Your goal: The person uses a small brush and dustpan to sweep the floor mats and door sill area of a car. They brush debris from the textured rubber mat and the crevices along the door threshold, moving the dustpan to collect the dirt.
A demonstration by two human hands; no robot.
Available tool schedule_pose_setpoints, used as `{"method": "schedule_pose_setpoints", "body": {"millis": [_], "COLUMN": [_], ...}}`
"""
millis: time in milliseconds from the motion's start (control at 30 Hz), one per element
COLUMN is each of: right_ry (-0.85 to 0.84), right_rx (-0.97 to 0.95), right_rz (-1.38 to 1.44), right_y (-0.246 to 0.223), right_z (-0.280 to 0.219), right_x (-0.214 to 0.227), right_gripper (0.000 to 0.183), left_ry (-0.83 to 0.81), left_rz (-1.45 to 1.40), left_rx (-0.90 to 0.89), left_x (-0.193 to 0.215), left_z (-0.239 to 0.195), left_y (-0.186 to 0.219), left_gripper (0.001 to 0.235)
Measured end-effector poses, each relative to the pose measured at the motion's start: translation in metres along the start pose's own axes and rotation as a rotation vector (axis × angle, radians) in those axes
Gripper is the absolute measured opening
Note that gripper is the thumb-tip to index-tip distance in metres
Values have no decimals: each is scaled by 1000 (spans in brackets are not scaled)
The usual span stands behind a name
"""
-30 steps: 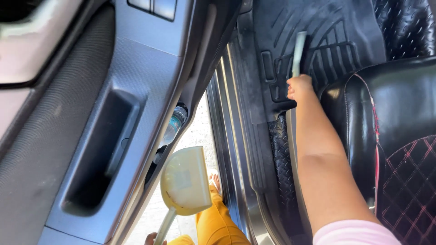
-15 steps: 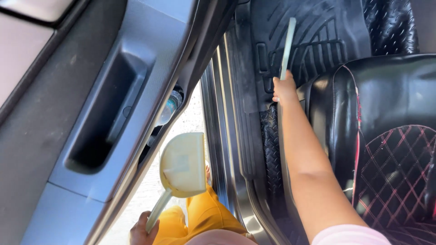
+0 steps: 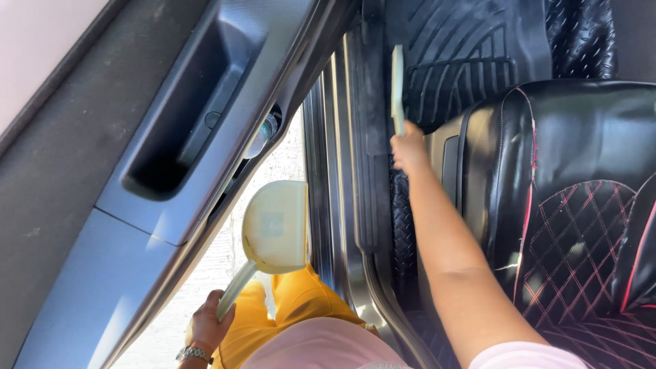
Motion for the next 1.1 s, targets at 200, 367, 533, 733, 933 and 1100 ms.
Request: {"method": "schedule_pose_setpoints", "body": {"millis": [200, 367, 533, 733, 933, 1100], "right_ry": [-377, 9, -85, 121, -4, 217], "right_rx": [-53, -21, -12, 345, -131, 199], "right_rz": [223, -65, -175, -284, -191, -180], "right_y": [43, 95, 161, 225, 209, 235], "right_z": [-64, -83, -116, -121, -183, -167], "right_x": [-29, -3, -35, -45, -71, -79], "right_gripper": [54, 71, 69, 58, 78, 60], "left_ry": [11, 22, 1, 68, -61, -53], "left_rz": [-31, -24, -4, -32, -48, -14], "left_rx": [-24, -129, -169, -298, -259, -273], "left_x": [16, 35, 52, 46, 55, 65], "left_z": [8, 11, 17, 26, 26, 25], "left_y": [16, 23, 34, 27, 36, 44], "left_gripper": [43, 42, 43, 41, 39, 48]}}
Point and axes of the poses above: each hand's wrist, its own z-axis towards the middle knuckle, its own x-axis out of the back of the hand, y = z × x, the point moved 5 cm from there along z, towards the middle knuckle, and after that the axes turned 3 degrees about x, right-handed, at the moved point
